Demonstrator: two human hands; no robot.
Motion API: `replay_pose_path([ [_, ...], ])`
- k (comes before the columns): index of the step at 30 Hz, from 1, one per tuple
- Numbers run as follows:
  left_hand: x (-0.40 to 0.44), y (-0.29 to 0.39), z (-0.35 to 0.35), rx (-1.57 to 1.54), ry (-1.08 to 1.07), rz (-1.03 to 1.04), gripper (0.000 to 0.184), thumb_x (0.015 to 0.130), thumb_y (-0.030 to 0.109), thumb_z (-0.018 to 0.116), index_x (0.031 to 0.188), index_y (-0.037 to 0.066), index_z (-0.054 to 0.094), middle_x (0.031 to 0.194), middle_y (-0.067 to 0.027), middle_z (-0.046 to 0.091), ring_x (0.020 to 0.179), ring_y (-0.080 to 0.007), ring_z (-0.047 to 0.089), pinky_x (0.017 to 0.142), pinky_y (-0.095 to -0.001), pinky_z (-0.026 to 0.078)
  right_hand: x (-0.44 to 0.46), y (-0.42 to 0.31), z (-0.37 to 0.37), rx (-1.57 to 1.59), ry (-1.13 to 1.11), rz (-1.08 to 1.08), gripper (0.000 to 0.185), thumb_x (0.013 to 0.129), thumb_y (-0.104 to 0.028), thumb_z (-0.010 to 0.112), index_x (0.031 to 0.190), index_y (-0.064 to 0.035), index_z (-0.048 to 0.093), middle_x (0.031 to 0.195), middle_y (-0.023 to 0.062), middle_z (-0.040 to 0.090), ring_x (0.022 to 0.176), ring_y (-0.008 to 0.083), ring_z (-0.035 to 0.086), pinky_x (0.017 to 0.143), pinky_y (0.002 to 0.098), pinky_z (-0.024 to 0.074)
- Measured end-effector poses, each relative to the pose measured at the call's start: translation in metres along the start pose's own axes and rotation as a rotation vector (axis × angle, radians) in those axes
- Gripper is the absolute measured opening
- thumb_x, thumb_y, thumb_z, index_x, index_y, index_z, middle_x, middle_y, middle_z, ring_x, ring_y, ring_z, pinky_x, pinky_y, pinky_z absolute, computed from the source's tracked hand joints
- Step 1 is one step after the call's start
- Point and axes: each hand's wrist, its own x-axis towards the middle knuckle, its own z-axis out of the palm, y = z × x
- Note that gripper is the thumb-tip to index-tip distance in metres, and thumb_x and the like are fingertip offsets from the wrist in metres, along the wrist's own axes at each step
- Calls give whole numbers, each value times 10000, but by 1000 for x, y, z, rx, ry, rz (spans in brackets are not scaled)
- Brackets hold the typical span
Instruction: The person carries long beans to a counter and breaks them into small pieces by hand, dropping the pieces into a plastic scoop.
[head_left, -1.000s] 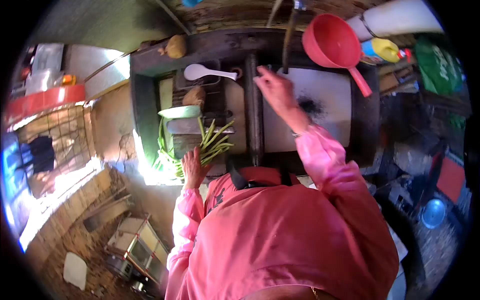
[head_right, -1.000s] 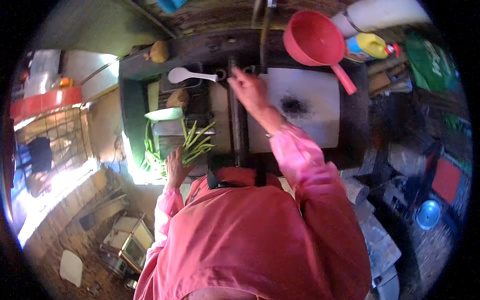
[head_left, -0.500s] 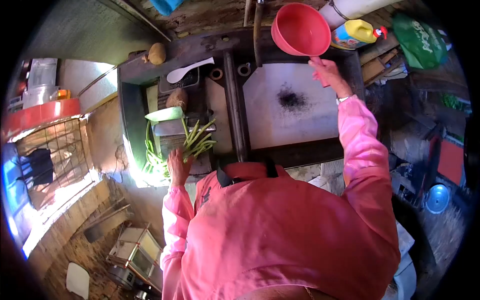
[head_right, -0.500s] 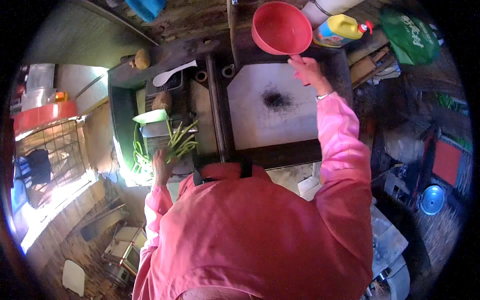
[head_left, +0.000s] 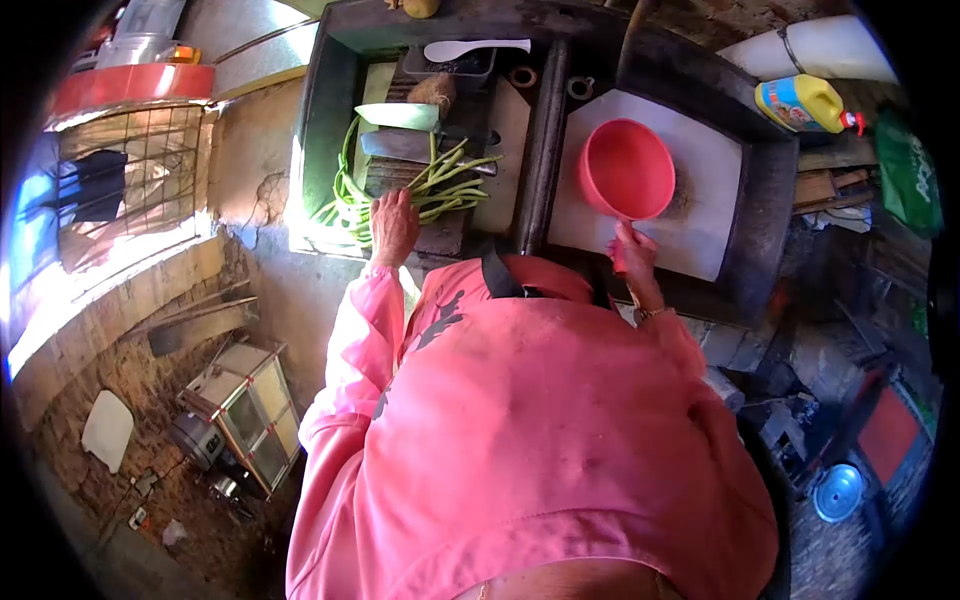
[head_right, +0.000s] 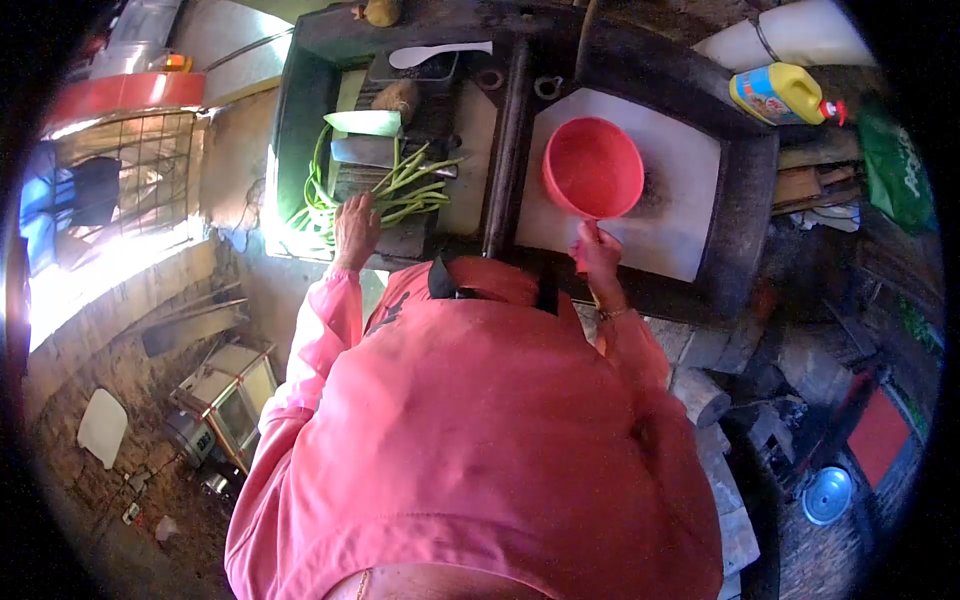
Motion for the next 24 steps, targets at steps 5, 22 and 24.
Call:
replay_pose_path([
  [5, -5, 5, -7, 2, 44, -3, 207, 783, 101, 559, 984, 63, 591, 970, -111, 596, 974, -292, 546, 880, -418, 390, 46, 29, 20, -409, -69, -369, 396, 870, -411, 630, 830, -20, 676, 672, 98, 645, 545, 196, 615, 571, 334, 490],
  [22, 43, 37, -28, -141, 169, 109, 127, 747, 70, 583, 873, 73, 568, 903, -111, 552, 899, -313, 531, 748, -434, 419, -27, -76, 62, -104, -337, -305, 405, 932, -312, 601, 1130, 42, 615, 888, 104, 683, 770, 155, 668, 683, 255, 526],
  [24, 39, 48, -54, -245, 271, 145, 127, 768, 67, 578, 891, 66, 546, 869, -122, 543, 861, -321, 531, 725, -431, 419, -53, -103, 87, -96, -470, -254, 413, 936, -306, 603, 1155, 44, 598, 912, 111, 681, 784, 160, 672, 689, 250, 530],
])
